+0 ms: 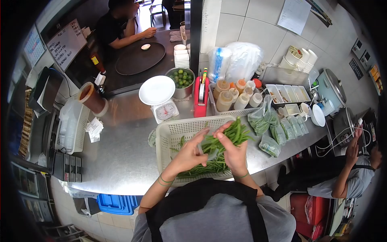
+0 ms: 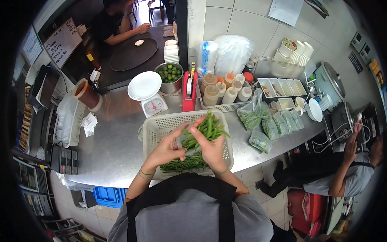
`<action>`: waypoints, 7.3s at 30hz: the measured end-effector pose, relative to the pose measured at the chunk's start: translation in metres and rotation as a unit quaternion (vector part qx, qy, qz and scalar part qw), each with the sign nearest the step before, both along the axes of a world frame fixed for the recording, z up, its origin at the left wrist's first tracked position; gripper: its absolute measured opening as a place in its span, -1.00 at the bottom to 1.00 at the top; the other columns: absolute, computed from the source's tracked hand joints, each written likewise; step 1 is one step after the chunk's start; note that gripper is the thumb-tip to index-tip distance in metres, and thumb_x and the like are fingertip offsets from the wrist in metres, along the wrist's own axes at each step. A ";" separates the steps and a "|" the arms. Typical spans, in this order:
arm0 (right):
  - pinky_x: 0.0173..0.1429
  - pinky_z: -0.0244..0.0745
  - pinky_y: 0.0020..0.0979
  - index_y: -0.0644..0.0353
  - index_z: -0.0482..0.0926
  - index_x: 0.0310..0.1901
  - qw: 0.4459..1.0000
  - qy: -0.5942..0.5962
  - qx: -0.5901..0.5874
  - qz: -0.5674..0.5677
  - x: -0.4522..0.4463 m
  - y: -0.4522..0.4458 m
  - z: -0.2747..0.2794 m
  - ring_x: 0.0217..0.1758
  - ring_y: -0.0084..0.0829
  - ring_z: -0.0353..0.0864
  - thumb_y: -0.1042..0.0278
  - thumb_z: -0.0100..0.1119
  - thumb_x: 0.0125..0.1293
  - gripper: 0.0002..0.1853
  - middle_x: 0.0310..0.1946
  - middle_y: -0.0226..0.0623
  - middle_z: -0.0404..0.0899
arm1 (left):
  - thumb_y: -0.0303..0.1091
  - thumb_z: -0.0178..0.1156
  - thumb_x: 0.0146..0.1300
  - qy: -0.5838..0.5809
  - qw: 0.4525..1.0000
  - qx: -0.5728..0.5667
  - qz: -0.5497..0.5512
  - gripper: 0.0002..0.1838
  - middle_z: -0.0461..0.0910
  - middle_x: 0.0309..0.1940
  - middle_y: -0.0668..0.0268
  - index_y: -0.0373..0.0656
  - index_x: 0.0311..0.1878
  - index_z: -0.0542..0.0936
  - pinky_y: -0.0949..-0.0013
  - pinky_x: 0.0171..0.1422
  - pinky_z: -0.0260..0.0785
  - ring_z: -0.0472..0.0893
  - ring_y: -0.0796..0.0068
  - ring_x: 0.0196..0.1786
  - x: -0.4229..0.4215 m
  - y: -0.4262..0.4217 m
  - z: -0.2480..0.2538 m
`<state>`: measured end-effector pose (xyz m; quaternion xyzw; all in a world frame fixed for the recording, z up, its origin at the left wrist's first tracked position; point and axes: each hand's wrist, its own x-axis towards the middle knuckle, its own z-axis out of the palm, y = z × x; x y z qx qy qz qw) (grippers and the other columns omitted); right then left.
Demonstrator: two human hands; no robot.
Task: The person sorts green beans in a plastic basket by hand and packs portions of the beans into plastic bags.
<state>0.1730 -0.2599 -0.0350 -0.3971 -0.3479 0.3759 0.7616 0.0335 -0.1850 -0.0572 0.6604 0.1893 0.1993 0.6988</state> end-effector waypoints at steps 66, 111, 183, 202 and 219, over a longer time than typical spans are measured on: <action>-0.17 0.42 -0.33 0.30 0.54 -0.28 0.843 -0.493 -0.136 -0.168 0.066 -0.018 -0.139 -0.28 -0.17 0.54 0.57 0.12 0.18 -0.92 -0.35 -0.14 0.51 | -0.72 -0.11 0.02 0.004 0.993 0.080 0.082 -0.36 0.41 0.21 0.24 -0.20 0.27 0.38 0.59 -0.30 0.46 0.54 0.72 -0.40 -0.036 0.064 0.065; -0.21 0.47 -0.39 0.33 0.55 -0.23 0.872 -0.434 -0.194 -0.113 0.066 -0.021 -0.151 -0.33 -0.27 0.59 0.55 0.14 0.20 -0.89 -0.34 -0.15 0.56 | 0.09 0.29 -0.07 0.411 0.717 0.437 -0.353 -0.31 0.55 -0.23 0.10 -0.28 0.01 0.46 0.12 0.16 0.16 0.48 0.18 -0.01 -0.001 0.002 -0.147; -0.17 0.46 -0.46 0.17 0.47 -0.13 0.917 0.383 -0.052 0.101 -0.007 0.051 -0.100 -0.37 -0.51 0.50 0.42 0.20 0.24 -0.81 -0.41 -0.39 0.50 | 0.16 -0.36 0.42 -0.162 0.844 -0.446 0.249 -0.32 0.37 0.22 0.17 -0.27 0.28 0.26 0.24 0.39 0.08 0.33 0.30 0.28 0.021 -0.002 -0.096; -0.06 0.47 -0.29 0.05 0.50 -0.22 0.863 0.466 -0.114 0.156 0.002 0.033 -0.130 -0.32 -0.51 0.52 0.39 0.20 0.25 -0.90 -0.42 -0.46 0.51 | -0.29 0.20 0.18 0.094 0.744 0.484 0.451 -0.49 -0.11 0.41 -0.05 0.00 0.23 0.42 -0.04 0.44 -0.19 -0.10 -0.14 0.43 0.025 0.029 -0.038; 0.07 0.42 -0.14 0.04 0.45 -0.09 0.832 0.497 -0.093 0.228 0.032 -0.025 -0.084 -0.17 -0.46 0.47 0.49 0.08 0.31 -0.83 -0.32 -0.42 0.45 | -0.72 0.02 0.02 -0.063 0.920 0.213 0.322 -0.32 0.41 0.21 0.16 -0.21 0.32 0.31 0.60 -0.39 0.43 0.54 0.75 -0.29 -0.010 0.115 0.077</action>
